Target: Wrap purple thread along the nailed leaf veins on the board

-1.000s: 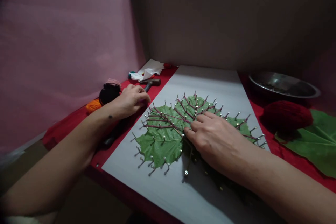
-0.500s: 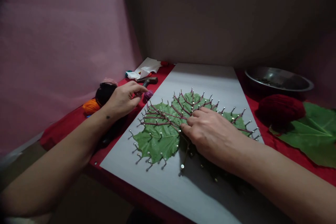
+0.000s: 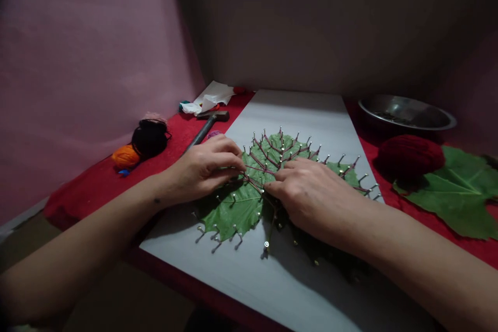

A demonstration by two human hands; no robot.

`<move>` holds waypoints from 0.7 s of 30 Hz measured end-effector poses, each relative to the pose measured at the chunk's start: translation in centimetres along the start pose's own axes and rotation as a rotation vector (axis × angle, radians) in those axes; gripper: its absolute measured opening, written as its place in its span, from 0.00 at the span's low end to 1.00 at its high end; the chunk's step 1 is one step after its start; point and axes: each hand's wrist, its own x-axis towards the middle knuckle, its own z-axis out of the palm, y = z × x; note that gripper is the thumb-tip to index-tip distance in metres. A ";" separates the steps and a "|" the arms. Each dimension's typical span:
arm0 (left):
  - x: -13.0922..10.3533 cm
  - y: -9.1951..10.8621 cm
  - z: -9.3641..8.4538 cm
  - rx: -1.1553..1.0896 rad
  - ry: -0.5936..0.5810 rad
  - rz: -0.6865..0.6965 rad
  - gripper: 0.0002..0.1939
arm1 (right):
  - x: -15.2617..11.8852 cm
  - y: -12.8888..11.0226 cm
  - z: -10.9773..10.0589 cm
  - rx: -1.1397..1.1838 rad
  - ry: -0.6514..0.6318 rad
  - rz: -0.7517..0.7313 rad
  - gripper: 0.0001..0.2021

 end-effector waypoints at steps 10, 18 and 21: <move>-0.1 1.5 0.0 0.174 -0.136 -0.041 0.10 | 0.0 -0.4 0.0 0.025 0.022 0.008 0.14; -0.3 2.1 -0.1 0.316 -0.317 0.029 0.14 | 0.1 -0.4 -0.2 0.063 0.021 0.023 0.14; -0.2 2.0 -0.2 0.290 -0.319 0.024 0.13 | 0.1 -0.6 -0.3 0.066 0.013 0.026 0.14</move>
